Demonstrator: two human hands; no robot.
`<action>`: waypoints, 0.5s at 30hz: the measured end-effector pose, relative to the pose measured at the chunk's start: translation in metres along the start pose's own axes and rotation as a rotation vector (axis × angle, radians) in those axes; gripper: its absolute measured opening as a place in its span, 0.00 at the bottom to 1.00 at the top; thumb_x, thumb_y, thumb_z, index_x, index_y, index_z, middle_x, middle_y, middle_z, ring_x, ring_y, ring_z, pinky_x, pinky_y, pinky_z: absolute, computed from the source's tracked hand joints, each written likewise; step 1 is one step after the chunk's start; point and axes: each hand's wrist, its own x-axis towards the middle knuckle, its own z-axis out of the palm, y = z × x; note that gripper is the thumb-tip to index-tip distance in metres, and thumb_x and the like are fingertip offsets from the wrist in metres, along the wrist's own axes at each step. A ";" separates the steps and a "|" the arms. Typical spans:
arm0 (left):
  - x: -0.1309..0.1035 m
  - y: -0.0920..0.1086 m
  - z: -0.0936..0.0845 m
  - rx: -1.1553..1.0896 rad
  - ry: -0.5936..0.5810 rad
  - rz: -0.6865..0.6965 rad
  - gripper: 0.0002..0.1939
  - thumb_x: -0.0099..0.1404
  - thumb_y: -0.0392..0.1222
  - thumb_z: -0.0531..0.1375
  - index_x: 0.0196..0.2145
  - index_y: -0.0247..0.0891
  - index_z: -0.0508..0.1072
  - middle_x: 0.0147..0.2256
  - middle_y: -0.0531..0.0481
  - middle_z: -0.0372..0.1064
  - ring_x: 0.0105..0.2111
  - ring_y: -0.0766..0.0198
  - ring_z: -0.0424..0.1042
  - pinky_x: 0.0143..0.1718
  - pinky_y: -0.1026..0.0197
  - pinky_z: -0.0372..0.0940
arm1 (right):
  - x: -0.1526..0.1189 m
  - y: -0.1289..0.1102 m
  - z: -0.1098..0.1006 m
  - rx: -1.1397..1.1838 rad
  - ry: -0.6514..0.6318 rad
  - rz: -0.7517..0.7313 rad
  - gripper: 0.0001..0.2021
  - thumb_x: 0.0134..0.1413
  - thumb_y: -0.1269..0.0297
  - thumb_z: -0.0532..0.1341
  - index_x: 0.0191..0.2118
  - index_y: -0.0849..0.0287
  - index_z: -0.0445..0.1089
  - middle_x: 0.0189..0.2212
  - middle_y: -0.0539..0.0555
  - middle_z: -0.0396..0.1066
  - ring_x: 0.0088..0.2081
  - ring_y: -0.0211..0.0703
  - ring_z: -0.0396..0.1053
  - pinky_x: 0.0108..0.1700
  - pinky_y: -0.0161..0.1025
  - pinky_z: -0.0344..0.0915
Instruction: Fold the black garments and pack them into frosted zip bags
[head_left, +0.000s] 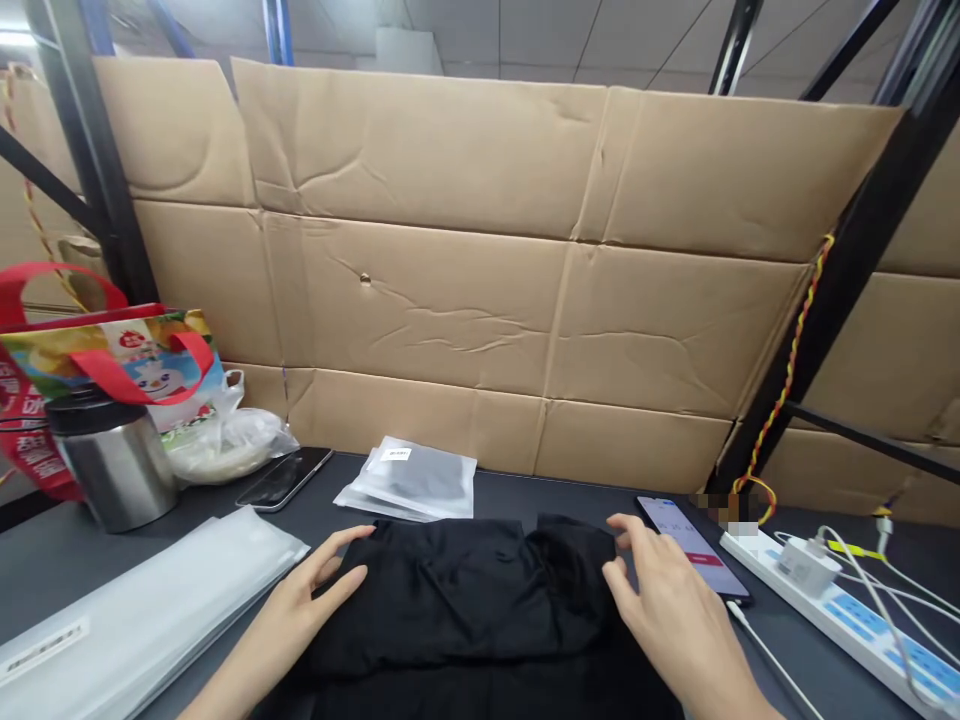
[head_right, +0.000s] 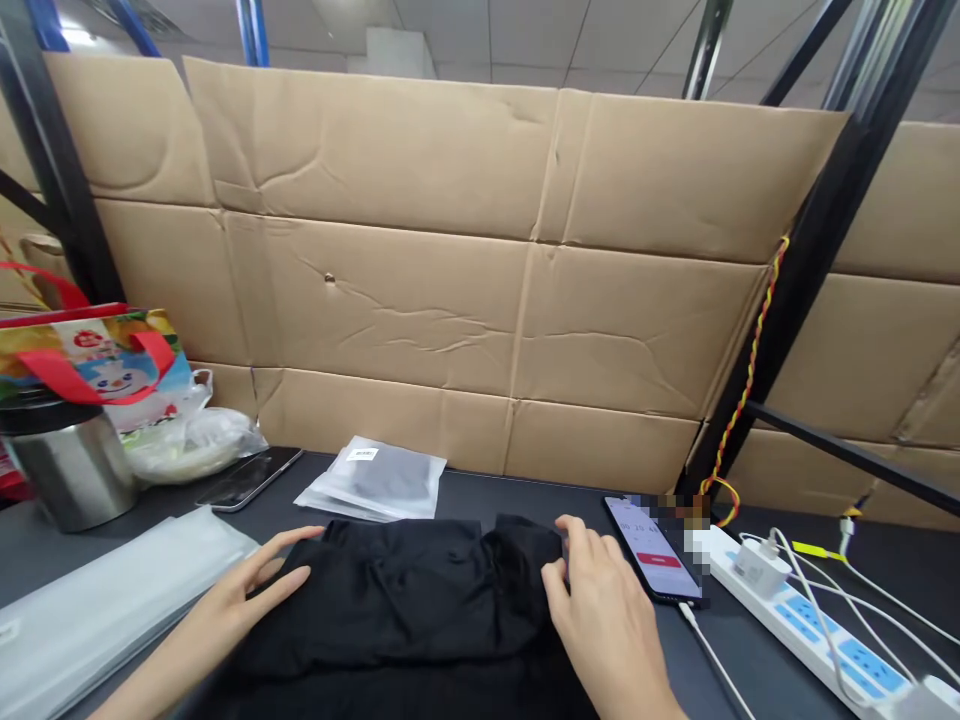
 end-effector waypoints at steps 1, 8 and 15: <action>0.001 -0.002 -0.001 0.033 0.003 0.014 0.27 0.58 0.60 0.60 0.51 0.44 0.68 0.49 0.48 0.73 0.51 0.48 0.70 0.50 0.52 0.66 | 0.001 0.004 0.000 -0.007 0.033 -0.043 0.12 0.58 0.64 0.50 0.47 0.56 0.63 0.36 0.56 0.71 0.39 0.52 0.70 0.38 0.46 0.66; 0.006 -0.002 -0.007 0.129 0.006 0.110 0.17 0.59 0.57 0.60 0.39 0.43 0.71 0.49 0.48 0.73 0.51 0.49 0.69 0.52 0.53 0.65 | 0.014 0.001 0.032 0.010 -0.200 -0.187 0.09 0.58 0.65 0.55 0.42 0.59 0.70 0.36 0.58 0.72 0.41 0.55 0.67 0.42 0.49 0.64; -0.028 0.017 -0.026 0.107 -0.034 0.178 0.21 0.55 0.63 0.61 0.27 0.41 0.72 0.39 0.46 0.78 0.41 0.50 0.75 0.42 0.54 0.71 | 0.017 0.039 -0.022 0.462 -0.448 -0.141 0.07 0.58 0.60 0.56 0.34 0.53 0.71 0.34 0.50 0.72 0.38 0.45 0.69 0.41 0.37 0.64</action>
